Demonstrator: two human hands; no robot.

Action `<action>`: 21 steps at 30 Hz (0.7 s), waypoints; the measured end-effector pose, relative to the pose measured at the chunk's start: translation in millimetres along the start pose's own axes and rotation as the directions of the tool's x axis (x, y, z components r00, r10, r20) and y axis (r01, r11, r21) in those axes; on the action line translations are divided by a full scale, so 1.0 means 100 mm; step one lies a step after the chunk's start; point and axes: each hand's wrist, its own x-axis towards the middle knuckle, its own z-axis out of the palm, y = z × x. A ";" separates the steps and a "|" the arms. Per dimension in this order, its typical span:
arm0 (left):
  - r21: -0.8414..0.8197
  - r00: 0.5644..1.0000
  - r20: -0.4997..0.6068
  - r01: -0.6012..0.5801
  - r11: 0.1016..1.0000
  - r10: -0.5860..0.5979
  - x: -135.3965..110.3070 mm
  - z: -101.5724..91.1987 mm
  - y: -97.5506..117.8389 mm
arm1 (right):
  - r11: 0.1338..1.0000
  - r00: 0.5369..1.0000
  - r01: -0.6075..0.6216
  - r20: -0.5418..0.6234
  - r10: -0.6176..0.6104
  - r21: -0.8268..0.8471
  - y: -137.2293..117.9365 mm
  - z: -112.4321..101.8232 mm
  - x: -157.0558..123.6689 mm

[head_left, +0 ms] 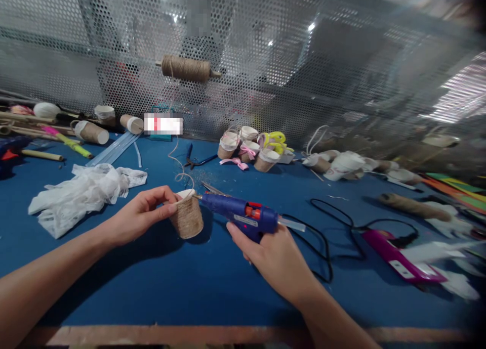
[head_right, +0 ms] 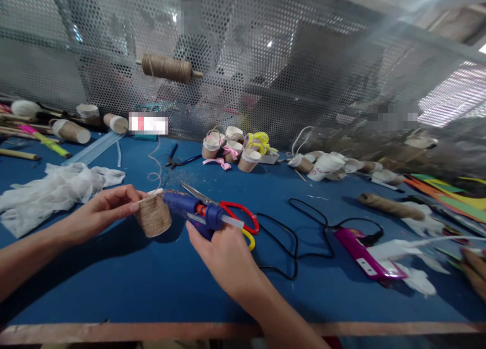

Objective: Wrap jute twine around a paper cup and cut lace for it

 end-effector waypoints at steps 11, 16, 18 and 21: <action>-0.003 1.000 -0.010 -0.022 1.000 0.022 0.01 0.01 0.01 | 0.946 0.964 0.262 0.091 -0.248 -0.194 0.10 -0.02 0.01; -0.013 1.000 -0.013 -0.027 1.000 0.027 0.00 0.01 0.00 | 0.999 0.998 0.046 0.050 -0.046 0.014 0.10 0.01 0.01; -0.020 1.000 -0.007 -0.021 1.000 0.021 0.00 0.01 0.01 | 0.997 0.999 -0.009 0.048 0.006 0.082 0.09 0.02 -0.01; -0.014 1.000 -0.008 -0.018 1.000 0.018 0.00 0.00 0.00 | 0.981 0.996 -0.080 0.061 0.071 0.175 0.07 0.02 -0.02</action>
